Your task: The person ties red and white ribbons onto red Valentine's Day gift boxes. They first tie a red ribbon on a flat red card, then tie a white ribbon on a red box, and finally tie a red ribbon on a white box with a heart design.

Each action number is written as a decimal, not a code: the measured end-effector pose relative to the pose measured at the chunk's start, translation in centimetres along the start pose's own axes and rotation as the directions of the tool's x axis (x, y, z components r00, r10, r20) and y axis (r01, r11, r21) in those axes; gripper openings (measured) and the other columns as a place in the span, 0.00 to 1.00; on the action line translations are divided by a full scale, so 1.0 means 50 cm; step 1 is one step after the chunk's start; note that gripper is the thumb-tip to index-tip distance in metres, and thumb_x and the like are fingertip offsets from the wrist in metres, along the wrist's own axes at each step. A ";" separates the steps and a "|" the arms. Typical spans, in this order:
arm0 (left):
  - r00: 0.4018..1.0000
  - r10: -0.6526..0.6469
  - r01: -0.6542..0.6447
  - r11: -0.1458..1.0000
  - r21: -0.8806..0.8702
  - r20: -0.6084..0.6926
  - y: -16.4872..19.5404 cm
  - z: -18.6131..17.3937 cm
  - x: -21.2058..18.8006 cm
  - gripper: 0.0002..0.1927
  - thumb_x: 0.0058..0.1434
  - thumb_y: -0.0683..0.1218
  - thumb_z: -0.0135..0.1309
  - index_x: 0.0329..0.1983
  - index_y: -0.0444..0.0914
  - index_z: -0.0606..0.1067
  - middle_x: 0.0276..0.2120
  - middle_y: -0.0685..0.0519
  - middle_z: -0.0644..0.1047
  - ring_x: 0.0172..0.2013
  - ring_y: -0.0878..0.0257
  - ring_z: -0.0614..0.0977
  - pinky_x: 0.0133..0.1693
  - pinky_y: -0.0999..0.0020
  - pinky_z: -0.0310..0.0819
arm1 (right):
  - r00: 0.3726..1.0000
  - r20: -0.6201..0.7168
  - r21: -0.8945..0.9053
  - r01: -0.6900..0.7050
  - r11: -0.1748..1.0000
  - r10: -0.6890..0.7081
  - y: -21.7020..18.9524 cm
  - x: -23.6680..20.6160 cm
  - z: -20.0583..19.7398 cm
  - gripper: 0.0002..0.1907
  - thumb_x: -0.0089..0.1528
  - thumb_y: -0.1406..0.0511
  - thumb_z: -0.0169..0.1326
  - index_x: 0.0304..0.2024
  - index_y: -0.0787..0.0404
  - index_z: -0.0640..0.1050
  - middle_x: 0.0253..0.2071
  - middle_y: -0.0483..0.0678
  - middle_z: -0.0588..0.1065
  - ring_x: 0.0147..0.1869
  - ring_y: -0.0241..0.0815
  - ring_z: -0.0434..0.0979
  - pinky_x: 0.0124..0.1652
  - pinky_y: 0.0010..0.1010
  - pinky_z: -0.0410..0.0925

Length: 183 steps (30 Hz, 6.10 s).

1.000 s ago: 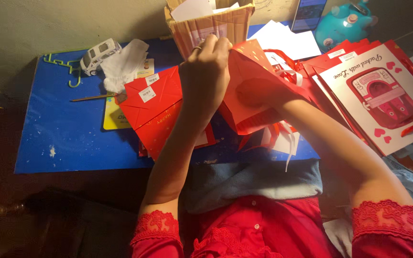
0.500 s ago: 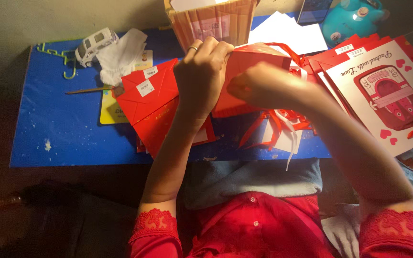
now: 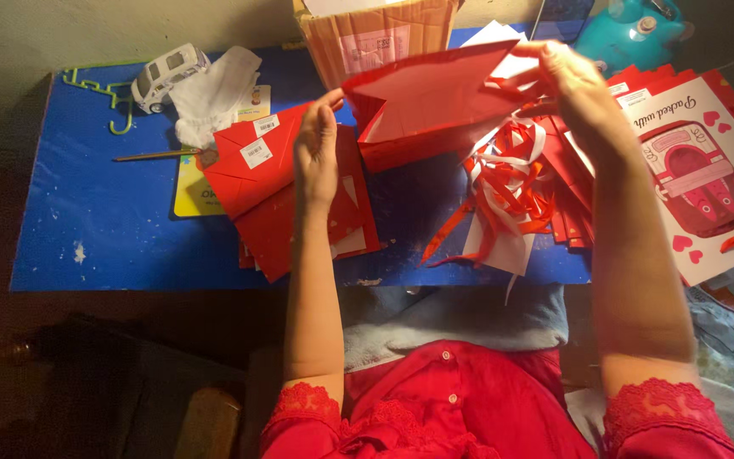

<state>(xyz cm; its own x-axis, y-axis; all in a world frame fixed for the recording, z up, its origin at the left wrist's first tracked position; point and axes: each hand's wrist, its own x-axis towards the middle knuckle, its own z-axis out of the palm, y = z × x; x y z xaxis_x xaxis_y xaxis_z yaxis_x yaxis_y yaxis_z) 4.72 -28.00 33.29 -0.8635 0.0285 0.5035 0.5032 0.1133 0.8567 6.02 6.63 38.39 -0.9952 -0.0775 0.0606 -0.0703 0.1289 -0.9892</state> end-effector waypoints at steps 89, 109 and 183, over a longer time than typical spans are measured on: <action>0.949 -0.240 0.060 0.772 0.632 0.204 -0.063 0.099 0.011 0.06 0.54 0.50 0.67 0.33 0.45 0.82 0.36 0.53 0.80 0.42 0.52 0.80 0.46 0.58 0.74 | 0.932 -0.179 -0.714 0.096 0.693 -0.314 0.031 -0.222 0.300 0.19 0.66 0.68 0.58 0.60 0.66 0.76 0.67 0.60 0.68 0.68 0.60 0.67 0.66 0.46 0.63; 0.749 -0.662 0.069 0.046 -0.997 0.022 -0.164 -0.109 0.146 0.06 0.68 0.48 0.49 0.43 0.42 0.72 0.42 0.54 0.77 0.41 0.65 0.79 0.47 0.63 0.78 | 0.992 -0.058 -0.147 0.100 0.984 -0.110 -0.059 0.026 0.338 0.06 0.68 0.68 0.56 0.46 0.63 0.78 0.45 0.48 0.78 0.50 0.42 0.79 0.52 0.35 0.71; 0.950 -0.253 0.292 0.928 -0.233 0.184 -0.174 -0.022 0.178 0.12 0.66 0.43 0.61 0.52 0.37 0.83 0.38 0.58 0.71 0.41 0.70 0.72 0.43 0.77 0.70 | 0.996 0.089 -0.176 0.027 0.984 -0.012 0.046 0.236 0.405 0.37 0.76 0.46 0.33 0.36 0.71 0.79 0.28 0.46 0.75 0.32 0.34 0.72 0.33 0.27 0.67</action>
<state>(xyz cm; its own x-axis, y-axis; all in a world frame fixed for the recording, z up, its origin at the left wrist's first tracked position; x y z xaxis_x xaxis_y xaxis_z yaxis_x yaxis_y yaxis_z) -7.30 -29.82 30.46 -0.9537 0.1806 0.2406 0.2219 -0.1177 0.9679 -4.48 -14.01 34.11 -0.9842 -0.1665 0.0602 -0.1086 0.2992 -0.9480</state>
